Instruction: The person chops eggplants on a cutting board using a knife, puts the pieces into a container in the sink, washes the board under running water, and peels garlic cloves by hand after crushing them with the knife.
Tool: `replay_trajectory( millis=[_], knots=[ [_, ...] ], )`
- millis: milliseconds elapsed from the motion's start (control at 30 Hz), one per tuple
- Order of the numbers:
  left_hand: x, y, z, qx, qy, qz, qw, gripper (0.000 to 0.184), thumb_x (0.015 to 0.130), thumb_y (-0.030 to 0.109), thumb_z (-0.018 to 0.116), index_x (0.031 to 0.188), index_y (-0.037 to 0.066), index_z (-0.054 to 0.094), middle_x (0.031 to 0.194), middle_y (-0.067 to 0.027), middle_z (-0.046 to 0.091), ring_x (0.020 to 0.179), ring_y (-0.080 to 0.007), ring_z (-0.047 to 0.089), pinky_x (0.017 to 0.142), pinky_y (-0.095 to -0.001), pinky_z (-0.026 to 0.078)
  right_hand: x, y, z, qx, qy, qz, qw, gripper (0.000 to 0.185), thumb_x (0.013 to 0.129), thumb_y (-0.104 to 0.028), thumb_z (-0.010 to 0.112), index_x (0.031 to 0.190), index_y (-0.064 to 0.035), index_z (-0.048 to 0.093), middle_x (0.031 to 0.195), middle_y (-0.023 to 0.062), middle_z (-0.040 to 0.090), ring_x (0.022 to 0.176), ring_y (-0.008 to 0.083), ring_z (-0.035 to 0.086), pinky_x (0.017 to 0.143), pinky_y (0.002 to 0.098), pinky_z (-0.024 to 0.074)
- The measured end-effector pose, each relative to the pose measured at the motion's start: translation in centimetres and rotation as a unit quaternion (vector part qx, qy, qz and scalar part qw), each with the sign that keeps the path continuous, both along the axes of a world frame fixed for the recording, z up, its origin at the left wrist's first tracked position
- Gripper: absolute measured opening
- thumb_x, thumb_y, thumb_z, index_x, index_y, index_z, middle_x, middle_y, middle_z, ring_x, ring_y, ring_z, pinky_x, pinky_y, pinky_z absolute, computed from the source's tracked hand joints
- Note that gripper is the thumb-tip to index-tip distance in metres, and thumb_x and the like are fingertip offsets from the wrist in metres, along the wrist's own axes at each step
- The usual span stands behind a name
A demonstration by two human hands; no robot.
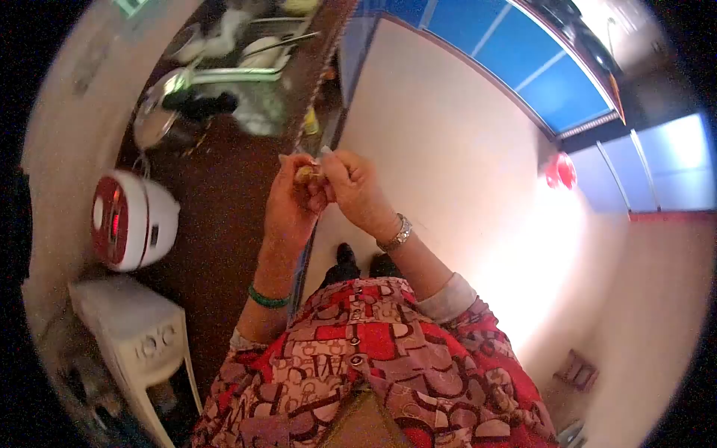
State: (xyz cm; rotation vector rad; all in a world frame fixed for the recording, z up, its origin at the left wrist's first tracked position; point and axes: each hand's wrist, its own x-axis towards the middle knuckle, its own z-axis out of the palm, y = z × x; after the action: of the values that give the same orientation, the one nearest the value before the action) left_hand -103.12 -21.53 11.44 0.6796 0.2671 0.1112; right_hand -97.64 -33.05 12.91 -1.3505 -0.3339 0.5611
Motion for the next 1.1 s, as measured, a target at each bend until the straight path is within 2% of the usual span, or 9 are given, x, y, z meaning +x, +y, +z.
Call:
replay_trajectory(
  millis=[100,233,333,467,633,700,900,1067,1100],
  knots=[
    [5.2,-1.0,-0.5,-0.078,0.033,-0.044,0.995,0.038,0.098,0.040,0.033,0.095,0.008,0.053,0.062,-0.0001,0.044,0.050,-0.0098,0.038,0.046,-0.0216,0.034,4.5,-1.7,-0.3,0.012,-0.007,-0.081,0.997,0.020,0.091,-0.013,0.047,0.084,-0.0008,0.060,0.060,0.0014,0.056,0.047,0.0035,0.041,0.042,0.0181,0.0323],
    [12.4,-3.4,-1.2,-0.084,0.048,-0.108,0.989,0.037,0.097,0.041,0.035,0.095,0.009,0.054,0.061,0.0001,0.042,0.049,-0.0093,0.037,0.045,-0.0213,0.031,11.2,-5.6,-1.9,0.009,-0.010,-0.087,0.996,0.016,0.090,-0.013,0.052,0.093,-0.0004,0.061,0.064,0.0014,0.058,0.052,0.0052,0.049,0.045,0.0198,0.0390],
    [18.2,-5.8,-1.6,-0.024,0.068,-0.107,0.992,0.035,0.096,0.041,0.038,0.090,0.010,0.053,0.061,0.0014,0.039,0.049,-0.0080,0.035,0.044,-0.0218,0.029,15.9,-7.7,-1.1,-0.012,-0.052,-0.088,0.995,0.013,0.088,-0.012,0.054,0.087,-0.0009,0.062,0.065,0.0022,0.059,0.052,0.0049,0.050,0.045,0.0191,0.0398],
    [25.0,-10.0,-1.0,0.147,0.033,-0.100,0.983,0.023,0.096,0.032,0.040,0.088,0.010,0.046,0.063,0.0025,0.040,0.053,-0.0055,0.035,0.048,-0.0211,0.029,21.9,-11.4,-0.9,-0.034,-0.099,-0.110,0.988,0.012,0.085,-0.012,0.058,0.081,-0.0007,0.062,0.063,0.0020,0.059,0.052,0.0037,0.051,0.044,0.0179,0.0389],
    [33.1,-14.8,-2.7,0.263,-0.043,-0.098,0.959,0.023,0.096,0.030,0.041,0.082,0.012,0.043,0.065,0.0043,0.036,0.053,-0.0049,0.031,0.046,-0.0212,0.027,28.1,-16.0,-1.8,-0.074,-0.040,-0.158,0.984,0.012,0.085,-0.009,0.056,0.079,-0.0002,0.060,0.060,0.0017,0.057,0.047,0.0036,0.050,0.041,0.0172,0.0368],
    [35.7,-16.6,-2.9,0.320,-0.050,-0.092,0.941,0.019,0.096,0.022,0.037,0.084,0.009,0.041,0.071,0.0018,0.039,0.059,-0.0050,0.034,0.051,-0.0205,0.031,29.7,-17.3,-2.5,-0.094,-0.055,-0.198,0.974,0.012,0.085,-0.008,0.054,0.077,-0.0005,0.059,0.059,0.0024,0.057,0.046,0.0040,0.050,0.040,0.0172,0.0368],
    [44.0,-21.8,-4.2,0.289,-0.049,-0.192,0.937,0.017,0.097,0.021,0.036,0.084,0.009,0.040,0.075,0.0013,0.038,0.061,-0.0052,0.034,0.053,-0.0201,0.032,35.8,-21.2,-3.6,-0.102,-0.121,-0.363,0.918,0.006,0.078,0.001,0.053,0.073,0.0031,0.055,0.058,0.0011,0.052,0.055,0.0036,0.043,0.046,0.0210,0.0355],
    [51.3,-25.6,-3.2,0.242,-0.070,-0.310,0.917,0.016,0.095,0.026,0.041,0.088,0.012,0.045,0.073,0.0042,0.042,0.061,-0.0053,0.037,0.053,-0.0206,0.032,42.3,-25.4,-4.0,-0.105,-0.105,-0.413,0.899,0.010,0.078,-0.006,0.057,0.073,0.0032,0.057,0.059,0.0101,0.058,0.051,0.0100,0.054,0.046,0.0265,0.0441],
    [52.8,-26.5,-3.4,0.261,-0.097,-0.329,0.902,0.011,0.093,0.020,0.046,0.090,0.009,0.045,0.075,0.0028,0.045,0.061,-0.0055,0.040,0.052,-0.0203,0.034,43.4,-26.3,-3.6,-0.111,-0.109,-0.424,0.892,0.010,0.078,-0.006,0.057,0.073,0.0032,0.057,0.059,0.0101,0.058,0.051,0.0100,0.054,0.046,0.0265,0.0441]
  ],
)
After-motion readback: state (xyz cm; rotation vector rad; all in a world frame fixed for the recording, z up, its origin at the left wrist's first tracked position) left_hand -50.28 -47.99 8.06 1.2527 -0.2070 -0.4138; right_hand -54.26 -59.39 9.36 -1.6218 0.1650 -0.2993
